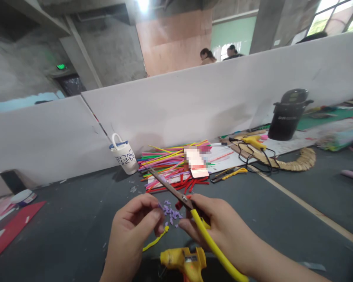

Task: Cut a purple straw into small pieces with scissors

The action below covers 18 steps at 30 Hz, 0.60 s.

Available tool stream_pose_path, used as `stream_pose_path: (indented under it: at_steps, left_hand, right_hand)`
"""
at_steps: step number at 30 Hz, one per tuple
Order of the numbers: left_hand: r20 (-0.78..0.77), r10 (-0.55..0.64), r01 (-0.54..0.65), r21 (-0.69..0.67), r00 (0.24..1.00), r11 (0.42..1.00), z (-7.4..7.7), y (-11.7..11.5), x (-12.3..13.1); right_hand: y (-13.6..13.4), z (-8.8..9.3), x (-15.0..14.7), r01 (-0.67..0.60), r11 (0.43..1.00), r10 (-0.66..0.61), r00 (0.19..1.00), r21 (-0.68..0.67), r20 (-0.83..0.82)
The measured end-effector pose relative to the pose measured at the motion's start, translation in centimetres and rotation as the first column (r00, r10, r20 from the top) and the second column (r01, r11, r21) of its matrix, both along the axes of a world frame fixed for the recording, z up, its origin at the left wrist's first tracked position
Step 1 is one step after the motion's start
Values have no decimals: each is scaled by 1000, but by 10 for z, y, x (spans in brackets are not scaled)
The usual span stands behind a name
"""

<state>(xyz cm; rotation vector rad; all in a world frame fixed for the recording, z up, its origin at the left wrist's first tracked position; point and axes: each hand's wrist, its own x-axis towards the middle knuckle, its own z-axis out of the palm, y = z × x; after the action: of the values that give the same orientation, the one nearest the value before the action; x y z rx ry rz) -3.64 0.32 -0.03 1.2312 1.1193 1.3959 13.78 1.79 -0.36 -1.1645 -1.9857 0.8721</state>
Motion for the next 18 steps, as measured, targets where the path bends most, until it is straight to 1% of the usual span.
stream_pose_path:
  at_steps: [2, 3, 5, 6, 8, 10, 13, 15, 16, 17, 18]
  left_hand:
    - [-199, 31, -21, 51, 980, 998, 1, -1, 4]
    - [-318, 51, -21, 97, 947, 995, 1, -2, 7]
    - [-532, 88, 29, 208, 842, 978, 0, -2, 12]
    - [-608, 108, 69, 260, 787, 963, -1, -2, 14]
    - [-702, 132, 149, 325, 700, 934, -5, -3, 17]
    - [-731, 157, 192, 370, 664, 909, -8, -3, 18]
    - [-732, 149, 211, 375, 664, 903, -9, -5, 18]
    - [-712, 119, 200, 348, 692, 916, -8, -5, 18]
    - [-691, 96, 179, 315, 717, 932, -7, -5, 17]
    - [-656, 55, 152, 255, 753, 955, -6, -4, 16]
    - [-598, -10, 132, 160, 801, 978, -5, -3, 16]
  right_hand:
    - [1, 3, 0, -19, 999, 12, 992, -48, -125]
    - [2, 4, -1, -18, 998, 7, 986, -64, -169]
    - [3, 5, -1, -19, 994, -5, 976, -110, -217]
    - [4, 5, -1, -24, 990, -8, 973, -135, -229]
    - [5, 3, -2, -50, 985, 8, 968, -164, -250]
    - [6, 1, -3, -83, 984, 34, 958, -160, -286]
    - [7, -2, -3, -106, 981, 53, 953, -163, -299]
    - [9, -2, -2, -111, 977, 58, 958, -181, -280]
    - [10, -2, -1, -119, 975, 65, 960, -187, -273]
    - [10, -2, 0, -131, 973, 75, 959, -191, -274]
    - [11, -3, 1, -145, 970, 87, 956, -194, -279]
